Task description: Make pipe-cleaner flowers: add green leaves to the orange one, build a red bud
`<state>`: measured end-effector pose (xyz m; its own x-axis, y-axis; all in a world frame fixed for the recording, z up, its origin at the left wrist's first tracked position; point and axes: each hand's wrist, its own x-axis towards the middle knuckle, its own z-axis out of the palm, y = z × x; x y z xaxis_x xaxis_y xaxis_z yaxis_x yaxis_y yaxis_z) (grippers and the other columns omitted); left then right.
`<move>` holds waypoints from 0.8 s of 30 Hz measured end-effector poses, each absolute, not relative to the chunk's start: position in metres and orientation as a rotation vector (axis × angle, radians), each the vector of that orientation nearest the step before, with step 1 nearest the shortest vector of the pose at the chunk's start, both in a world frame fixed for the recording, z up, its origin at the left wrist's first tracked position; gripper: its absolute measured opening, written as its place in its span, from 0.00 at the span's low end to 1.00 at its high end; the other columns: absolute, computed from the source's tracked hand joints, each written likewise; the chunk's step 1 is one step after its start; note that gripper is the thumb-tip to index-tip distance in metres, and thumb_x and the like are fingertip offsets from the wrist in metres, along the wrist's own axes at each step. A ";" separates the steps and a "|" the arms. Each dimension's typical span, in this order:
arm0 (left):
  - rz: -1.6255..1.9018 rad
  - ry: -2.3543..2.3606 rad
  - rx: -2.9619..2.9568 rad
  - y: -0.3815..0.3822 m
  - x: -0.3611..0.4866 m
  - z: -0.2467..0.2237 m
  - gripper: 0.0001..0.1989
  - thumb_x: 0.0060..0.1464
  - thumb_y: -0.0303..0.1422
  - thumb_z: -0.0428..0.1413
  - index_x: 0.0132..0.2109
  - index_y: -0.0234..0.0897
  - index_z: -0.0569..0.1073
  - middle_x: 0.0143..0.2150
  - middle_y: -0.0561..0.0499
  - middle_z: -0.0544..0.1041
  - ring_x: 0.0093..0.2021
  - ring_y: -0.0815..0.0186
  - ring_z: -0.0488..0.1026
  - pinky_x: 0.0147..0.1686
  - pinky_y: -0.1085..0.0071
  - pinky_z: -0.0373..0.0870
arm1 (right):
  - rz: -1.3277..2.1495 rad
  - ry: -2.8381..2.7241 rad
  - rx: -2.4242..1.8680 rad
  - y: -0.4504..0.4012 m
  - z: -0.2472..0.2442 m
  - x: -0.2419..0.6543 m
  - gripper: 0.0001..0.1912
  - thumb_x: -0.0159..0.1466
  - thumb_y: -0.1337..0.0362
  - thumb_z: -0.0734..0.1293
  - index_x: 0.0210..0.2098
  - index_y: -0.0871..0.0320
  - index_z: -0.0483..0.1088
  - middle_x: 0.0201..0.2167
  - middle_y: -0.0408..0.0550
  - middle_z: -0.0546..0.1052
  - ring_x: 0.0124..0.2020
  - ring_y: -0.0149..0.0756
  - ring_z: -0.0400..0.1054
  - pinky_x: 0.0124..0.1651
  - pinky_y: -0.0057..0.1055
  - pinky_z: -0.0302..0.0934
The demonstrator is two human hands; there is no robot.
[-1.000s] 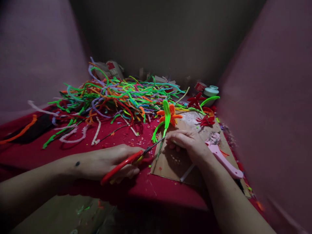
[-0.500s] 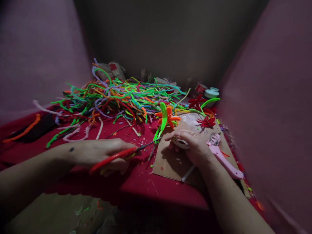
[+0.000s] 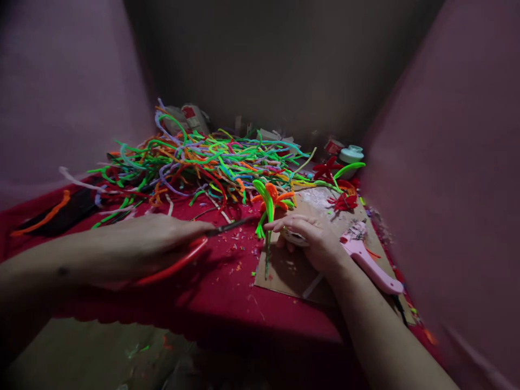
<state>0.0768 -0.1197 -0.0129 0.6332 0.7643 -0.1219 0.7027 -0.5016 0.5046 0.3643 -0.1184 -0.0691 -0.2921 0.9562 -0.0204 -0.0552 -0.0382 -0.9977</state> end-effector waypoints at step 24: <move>1.195 0.757 3.228 -0.100 0.161 -0.042 0.09 0.59 0.29 0.47 0.39 0.32 0.71 0.34 0.48 0.72 0.33 0.66 0.69 0.29 0.71 0.65 | 1.565 -1.309 -0.838 -0.112 -0.060 0.340 0.09 0.59 0.64 0.63 0.25 0.59 0.72 0.22 0.44 0.72 0.23 0.30 0.62 0.26 0.27 0.54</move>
<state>0.1608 -0.1003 -0.0419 0.6894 0.2526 0.6789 0.5059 -0.8387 -0.2017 0.3396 -0.1124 -0.0598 -0.3634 0.9304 0.0483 -0.2117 -0.0320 -0.9768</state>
